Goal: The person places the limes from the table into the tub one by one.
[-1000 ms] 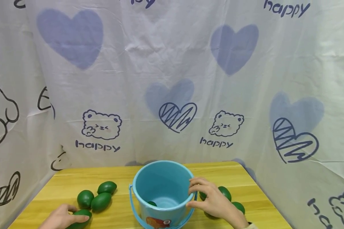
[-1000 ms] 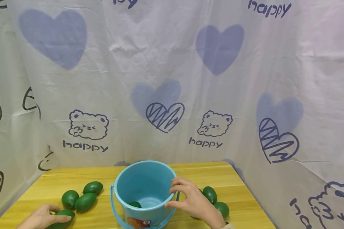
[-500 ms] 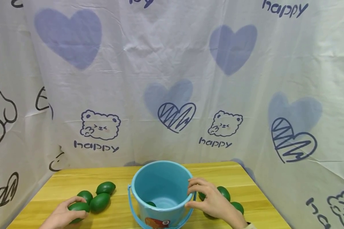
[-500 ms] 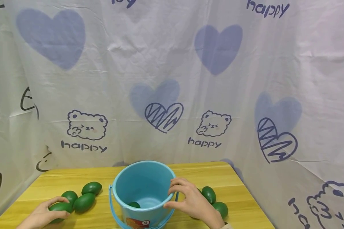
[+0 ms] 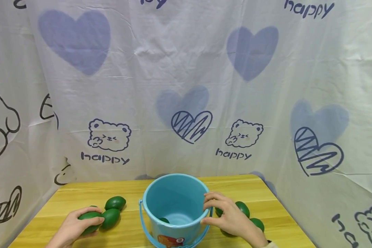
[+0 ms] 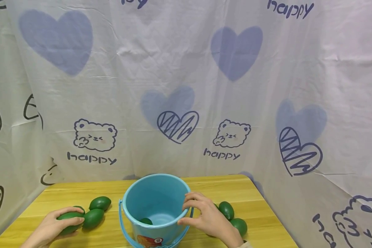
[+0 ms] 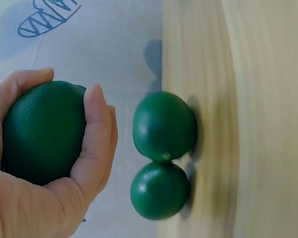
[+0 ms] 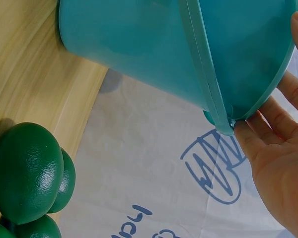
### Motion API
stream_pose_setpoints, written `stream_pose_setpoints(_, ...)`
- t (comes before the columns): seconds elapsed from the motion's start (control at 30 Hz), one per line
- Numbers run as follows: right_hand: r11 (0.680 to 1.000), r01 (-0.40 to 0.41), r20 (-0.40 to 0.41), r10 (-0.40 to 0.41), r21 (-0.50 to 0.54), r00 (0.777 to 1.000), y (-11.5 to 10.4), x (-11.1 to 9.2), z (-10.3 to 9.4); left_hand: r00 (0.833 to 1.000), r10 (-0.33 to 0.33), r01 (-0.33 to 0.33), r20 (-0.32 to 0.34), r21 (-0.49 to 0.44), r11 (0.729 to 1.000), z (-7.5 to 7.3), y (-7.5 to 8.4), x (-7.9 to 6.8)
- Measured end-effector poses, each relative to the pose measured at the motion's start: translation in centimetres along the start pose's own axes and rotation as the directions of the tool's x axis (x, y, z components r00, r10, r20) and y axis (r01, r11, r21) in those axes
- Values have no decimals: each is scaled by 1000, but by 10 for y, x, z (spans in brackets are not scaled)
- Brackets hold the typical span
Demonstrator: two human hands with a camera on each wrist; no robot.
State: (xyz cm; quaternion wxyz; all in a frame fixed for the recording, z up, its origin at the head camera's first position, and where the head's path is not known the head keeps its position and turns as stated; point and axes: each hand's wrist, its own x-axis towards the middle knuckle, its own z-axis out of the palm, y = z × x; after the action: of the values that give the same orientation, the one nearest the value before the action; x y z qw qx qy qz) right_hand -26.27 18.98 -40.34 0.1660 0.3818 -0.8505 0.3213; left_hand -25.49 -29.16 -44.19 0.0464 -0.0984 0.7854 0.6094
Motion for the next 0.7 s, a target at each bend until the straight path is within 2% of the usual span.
stream_pose_setpoints(0.13, 1000, -2, -1, 2, 1, 1000, -1, 0, 0, 1000, -15, 15, -6, -48, 999, 6, 6, -1)
stream_pose_setpoints(0.33, 1000, -7, 0, 7, 3, 1000, -1, 0, 1, 1000, 5, -4, 9, -85, 996, 11, 16, -3)
stream_pose_setpoints(0.7, 1000, -17, 11, 17, -14, 1000, -2, 0, -1, 998, 48, -51, -36, -69, 996, 25, 27, -3)
